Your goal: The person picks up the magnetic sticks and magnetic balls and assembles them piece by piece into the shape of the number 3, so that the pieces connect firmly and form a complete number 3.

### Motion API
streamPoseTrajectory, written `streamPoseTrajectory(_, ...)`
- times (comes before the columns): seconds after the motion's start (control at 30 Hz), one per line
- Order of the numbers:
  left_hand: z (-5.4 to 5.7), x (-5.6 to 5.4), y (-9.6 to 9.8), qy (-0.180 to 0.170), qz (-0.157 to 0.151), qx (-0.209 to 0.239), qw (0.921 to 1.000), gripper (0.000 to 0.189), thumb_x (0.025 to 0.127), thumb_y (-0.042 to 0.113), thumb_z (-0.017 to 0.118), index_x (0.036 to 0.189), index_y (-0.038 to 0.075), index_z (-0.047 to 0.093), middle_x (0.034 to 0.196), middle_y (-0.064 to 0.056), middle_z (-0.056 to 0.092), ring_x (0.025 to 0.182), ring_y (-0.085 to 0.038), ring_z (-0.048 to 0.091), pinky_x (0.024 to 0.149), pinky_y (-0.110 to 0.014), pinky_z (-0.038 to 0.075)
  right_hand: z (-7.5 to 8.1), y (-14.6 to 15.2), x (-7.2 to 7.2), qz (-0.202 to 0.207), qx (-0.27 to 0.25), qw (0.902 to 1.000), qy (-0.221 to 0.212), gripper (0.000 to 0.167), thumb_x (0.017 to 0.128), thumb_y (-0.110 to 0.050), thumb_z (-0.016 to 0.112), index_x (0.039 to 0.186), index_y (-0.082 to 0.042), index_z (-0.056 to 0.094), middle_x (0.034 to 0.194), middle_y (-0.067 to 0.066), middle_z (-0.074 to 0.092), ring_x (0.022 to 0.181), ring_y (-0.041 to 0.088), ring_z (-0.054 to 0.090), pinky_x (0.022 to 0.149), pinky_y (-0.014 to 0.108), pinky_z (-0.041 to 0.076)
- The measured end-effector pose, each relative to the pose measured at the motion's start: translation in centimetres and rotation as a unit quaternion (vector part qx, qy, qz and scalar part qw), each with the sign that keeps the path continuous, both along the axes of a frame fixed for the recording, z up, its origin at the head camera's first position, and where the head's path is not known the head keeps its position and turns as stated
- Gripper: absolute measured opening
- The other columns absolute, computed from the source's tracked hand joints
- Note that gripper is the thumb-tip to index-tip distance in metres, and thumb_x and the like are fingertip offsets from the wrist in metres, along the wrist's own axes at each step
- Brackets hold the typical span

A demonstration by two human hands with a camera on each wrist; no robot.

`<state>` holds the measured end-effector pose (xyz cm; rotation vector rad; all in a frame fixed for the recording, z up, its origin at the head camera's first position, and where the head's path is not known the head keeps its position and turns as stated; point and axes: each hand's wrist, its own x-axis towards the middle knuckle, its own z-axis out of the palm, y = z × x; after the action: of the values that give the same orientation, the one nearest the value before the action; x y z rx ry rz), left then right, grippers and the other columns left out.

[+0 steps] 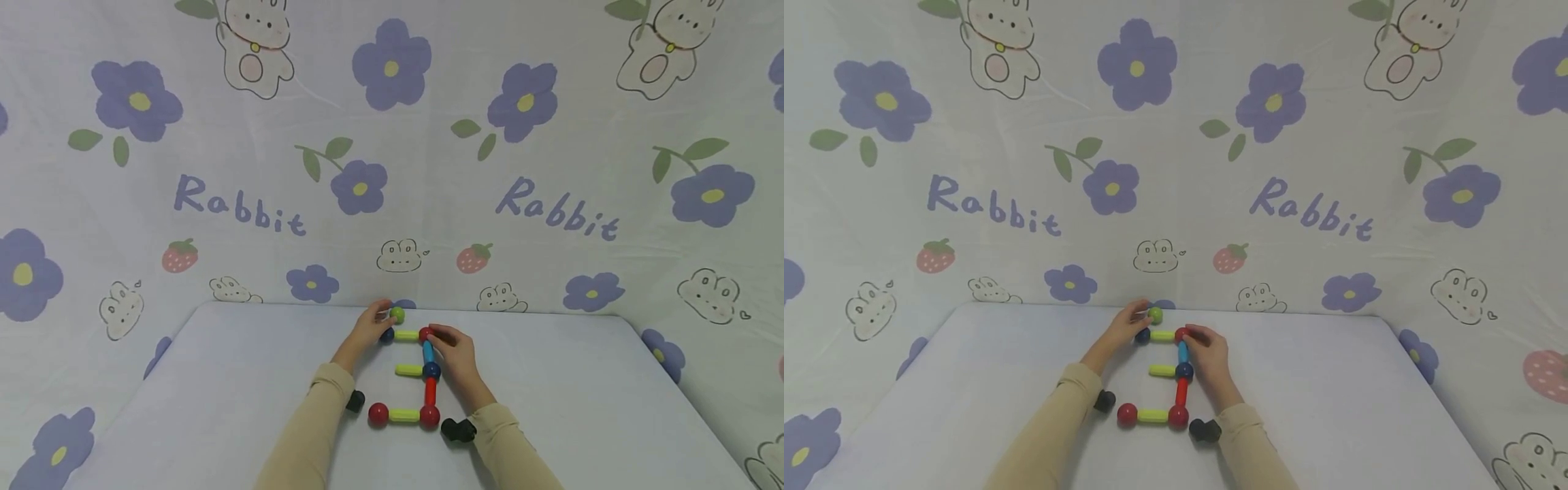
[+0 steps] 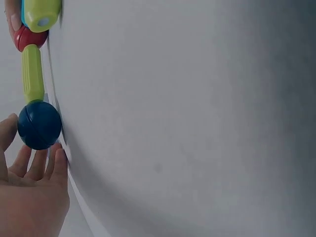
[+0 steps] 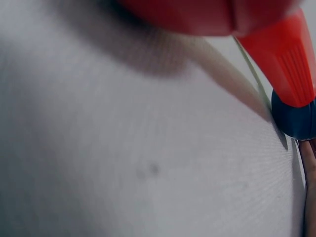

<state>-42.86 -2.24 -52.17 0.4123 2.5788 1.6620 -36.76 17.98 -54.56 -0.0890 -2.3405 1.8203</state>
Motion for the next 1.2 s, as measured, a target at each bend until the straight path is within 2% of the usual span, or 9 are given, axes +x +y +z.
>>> streamPoseTrajectory(0.23, -0.1, -0.3, 0.6, 0.008, 0.007, -0.029, 0.9995, 0.043, 0.1, 0.008, 0.05, 0.142, 0.0, 0.043, 0.145, -0.023, 0.048, 0.128, -0.037, 0.051, 0.11, -0.047, 0.041, 0.0, -0.1, 0.0, 0.001, -0.013, 0.9999, -0.002, 0.034, 0.091, -0.014, 0.068, 0.124, -0.009, 0.066, 0.127, 0.012, 0.066, 0.12, 0.026, 0.061, 0.105, 0.04, 0.049)
streamPoseTrajectory(0.43, -0.3, -0.6, 0.8, -0.001, 0.009, -0.039, 0.9992, 0.044, 0.1, 0.009, 0.051, 0.142, 0.002, 0.044, 0.146, -0.021, 0.048, 0.134, -0.036, 0.048, 0.114, -0.044, 0.038, 0.0, 0.0, 0.1, 0.005, -0.001, 1.0, 0.0, 0.033, 0.091, -0.014, 0.067, 0.124, -0.009, 0.066, 0.127, 0.012, 0.066, 0.12, 0.026, 0.061, 0.107, 0.04, 0.047)
streamPoseTrajectory(0.63, -0.2, -0.5, 0.9, 0.008, 0.014, -0.046, 0.9988, 0.044, 0.099, 0.011, 0.054, 0.14, 0.0, 0.046, 0.143, -0.021, 0.051, 0.133, -0.036, 0.049, 0.113, -0.044, 0.039, 0.1, 0.0, 0.0, 0.005, -0.002, 1.0, -0.004, 0.033, 0.092, -0.013, 0.067, 0.124, -0.009, 0.066, 0.127, 0.013, 0.065, 0.12, 0.027, 0.06, 0.107, 0.04, 0.046)
streamPoseTrajectory(0.77, -0.3, -0.5, 1.1, 0.02, 0.034, -0.043, 0.9983, 0.044, 0.097, 0.014, 0.059, 0.136, -0.002, 0.05, 0.137, -0.022, 0.055, 0.128, -0.037, 0.053, 0.111, -0.046, 0.042, 0.0, 0.0, -0.1, 0.004, -0.002, 1.0, -0.003, 0.032, 0.092, -0.013, 0.067, 0.124, -0.009, 0.066, 0.127, 0.013, 0.066, 0.12, 0.026, 0.061, 0.107, 0.04, 0.047)
streamPoseTrajectory(1.03, -0.5, -0.5, 2.1, 0.056, 0.112, -0.05, 0.9909, 0.037, 0.09, 0.011, 0.067, 0.122, -0.004, 0.059, 0.118, -0.023, 0.065, 0.109, -0.035, 0.063, 0.098, -0.046, 0.05, -0.1, 0.0, -0.2, 0.011, -0.003, 0.9999, -0.002, 0.033, 0.092, -0.014, 0.067, 0.125, -0.009, 0.065, 0.128, 0.012, 0.065, 0.121, 0.026, 0.06, 0.107, 0.04, 0.047)
streamPoseTrajectory(1.2, 0.1, 0.0, 2.5, 0.08, 0.117, -0.096, 0.9853, 0.036, 0.089, 0.011, 0.069, 0.119, -0.006, 0.06, 0.112, -0.022, 0.066, 0.104, -0.035, 0.062, 0.094, -0.046, 0.051, 0.0, 0.0, -0.2, 0.009, -0.004, 0.9999, 0.001, 0.033, 0.091, -0.013, 0.067, 0.124, -0.009, 0.066, 0.127, 0.012, 0.065, 0.12, 0.026, 0.061, 0.106, 0.039, 0.047)
